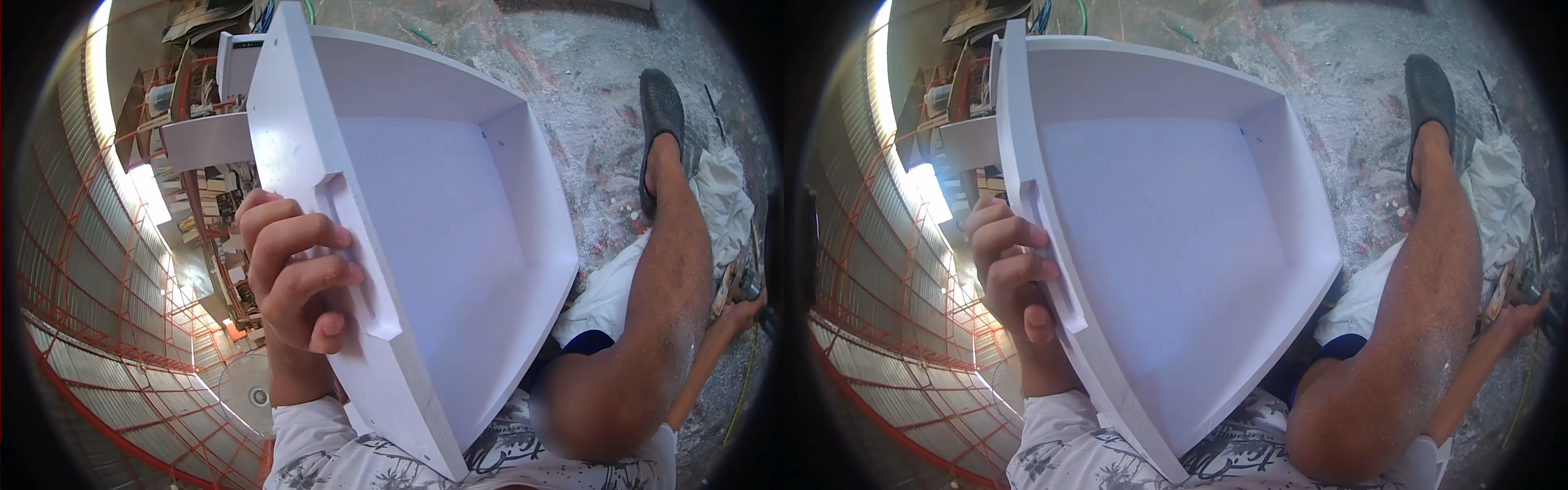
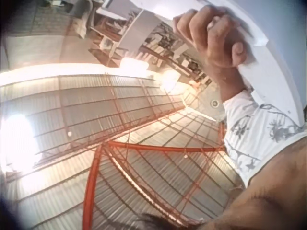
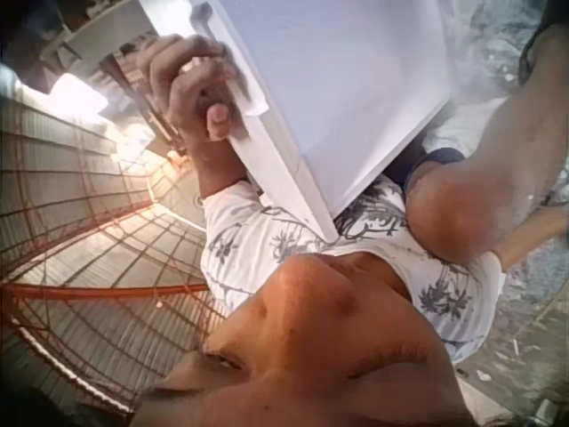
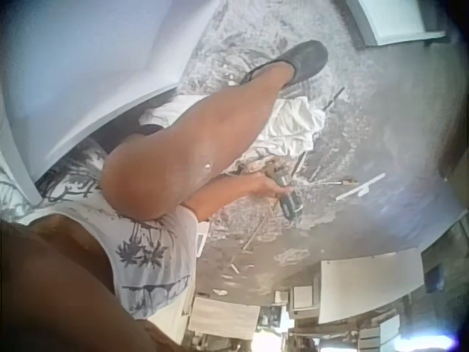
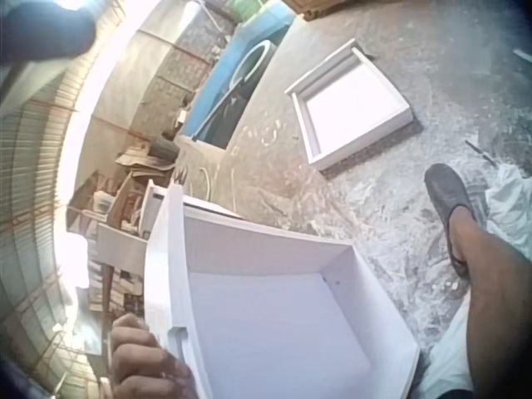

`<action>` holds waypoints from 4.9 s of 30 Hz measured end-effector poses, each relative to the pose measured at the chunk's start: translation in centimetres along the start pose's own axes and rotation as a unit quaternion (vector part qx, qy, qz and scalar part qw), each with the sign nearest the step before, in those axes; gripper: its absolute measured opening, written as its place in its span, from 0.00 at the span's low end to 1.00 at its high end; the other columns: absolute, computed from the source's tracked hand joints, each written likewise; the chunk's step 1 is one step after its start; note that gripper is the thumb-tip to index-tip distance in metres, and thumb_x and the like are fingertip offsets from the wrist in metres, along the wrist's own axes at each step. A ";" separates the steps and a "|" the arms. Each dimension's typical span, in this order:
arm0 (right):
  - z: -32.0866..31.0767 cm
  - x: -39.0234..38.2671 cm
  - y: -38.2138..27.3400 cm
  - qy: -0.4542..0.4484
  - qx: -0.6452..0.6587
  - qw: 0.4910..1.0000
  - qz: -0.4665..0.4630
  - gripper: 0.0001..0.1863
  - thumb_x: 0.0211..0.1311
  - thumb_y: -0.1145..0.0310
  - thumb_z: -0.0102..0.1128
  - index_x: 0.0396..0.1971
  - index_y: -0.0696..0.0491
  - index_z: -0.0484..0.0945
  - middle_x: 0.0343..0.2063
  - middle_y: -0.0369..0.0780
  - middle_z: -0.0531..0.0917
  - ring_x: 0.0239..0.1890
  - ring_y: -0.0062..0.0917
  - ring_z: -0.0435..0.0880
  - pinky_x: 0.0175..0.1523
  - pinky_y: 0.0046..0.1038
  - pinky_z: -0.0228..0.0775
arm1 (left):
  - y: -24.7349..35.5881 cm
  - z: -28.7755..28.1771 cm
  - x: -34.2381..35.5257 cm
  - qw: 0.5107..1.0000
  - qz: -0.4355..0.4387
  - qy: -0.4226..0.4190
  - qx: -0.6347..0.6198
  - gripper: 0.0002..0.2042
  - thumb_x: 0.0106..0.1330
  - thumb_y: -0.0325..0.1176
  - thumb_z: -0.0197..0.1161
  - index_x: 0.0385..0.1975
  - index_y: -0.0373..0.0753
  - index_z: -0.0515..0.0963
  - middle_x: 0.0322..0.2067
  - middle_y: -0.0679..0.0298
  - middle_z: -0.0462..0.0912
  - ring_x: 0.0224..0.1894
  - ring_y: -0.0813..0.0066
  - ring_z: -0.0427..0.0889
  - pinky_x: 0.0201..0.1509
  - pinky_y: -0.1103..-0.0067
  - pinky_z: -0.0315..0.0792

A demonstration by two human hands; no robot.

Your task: The person uses a handheld router to cut a groove into a white wooden panel, then moves the router along a pre-marked line before setting the tool aside to pick up and inspect a white wooden drawer.

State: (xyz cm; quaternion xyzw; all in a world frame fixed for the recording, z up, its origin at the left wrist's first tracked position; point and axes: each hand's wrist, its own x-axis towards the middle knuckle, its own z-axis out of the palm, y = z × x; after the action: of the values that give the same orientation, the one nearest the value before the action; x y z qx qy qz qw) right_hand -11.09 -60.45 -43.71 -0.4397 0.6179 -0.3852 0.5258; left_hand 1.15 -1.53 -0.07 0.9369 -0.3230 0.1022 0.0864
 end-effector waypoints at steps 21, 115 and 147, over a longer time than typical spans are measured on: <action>-5.8 -19.9 7.3 -0.322 -0.074 0.922 0.202 0.34 0.59 0.52 0.76 0.50 0.69 0.80 0.50 0.51 0.84 0.47 0.39 0.87 0.52 0.38 0.81 | 2.9 0.6 -0.9 0.988 -0.116 0.098 -0.033 0.26 0.75 0.66 0.49 0.24 0.52 0.70 0.40 0.65 0.70 0.40 0.66 0.70 0.41 0.69 0.64; 4.8 -53.9 -29.9 -0.673 0.119 0.540 -0.492 0.41 0.47 0.60 0.84 0.57 0.59 0.69 0.43 0.47 0.86 0.43 0.35 0.89 0.50 0.35 0.81 | -0.8 -10.8 2.5 0.889 0.132 0.363 -0.246 0.17 0.74 0.37 0.62 0.58 0.38 0.78 0.53 0.63 0.83 0.52 0.72 0.81 0.54 0.76 0.73; 5.2 -53.9 -29.4 -0.675 0.109 0.531 -0.501 0.37 0.48 0.59 0.84 0.54 0.58 0.73 0.42 0.43 0.86 0.42 0.31 0.88 0.49 0.33 0.82 | -0.8 -1.2 -5.1 0.961 -0.079 0.193 -0.180 0.28 0.68 0.48 0.67 0.60 0.33 0.74 0.57 0.51 0.79 0.59 0.57 0.77 0.66 0.64 0.66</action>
State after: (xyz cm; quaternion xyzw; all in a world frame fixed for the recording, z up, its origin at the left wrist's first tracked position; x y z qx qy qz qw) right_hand 1.38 -18.66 -0.16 -0.7454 -0.2891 -0.2389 0.5512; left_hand -2.39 2.36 -0.23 0.8909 -0.2385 0.2141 0.3218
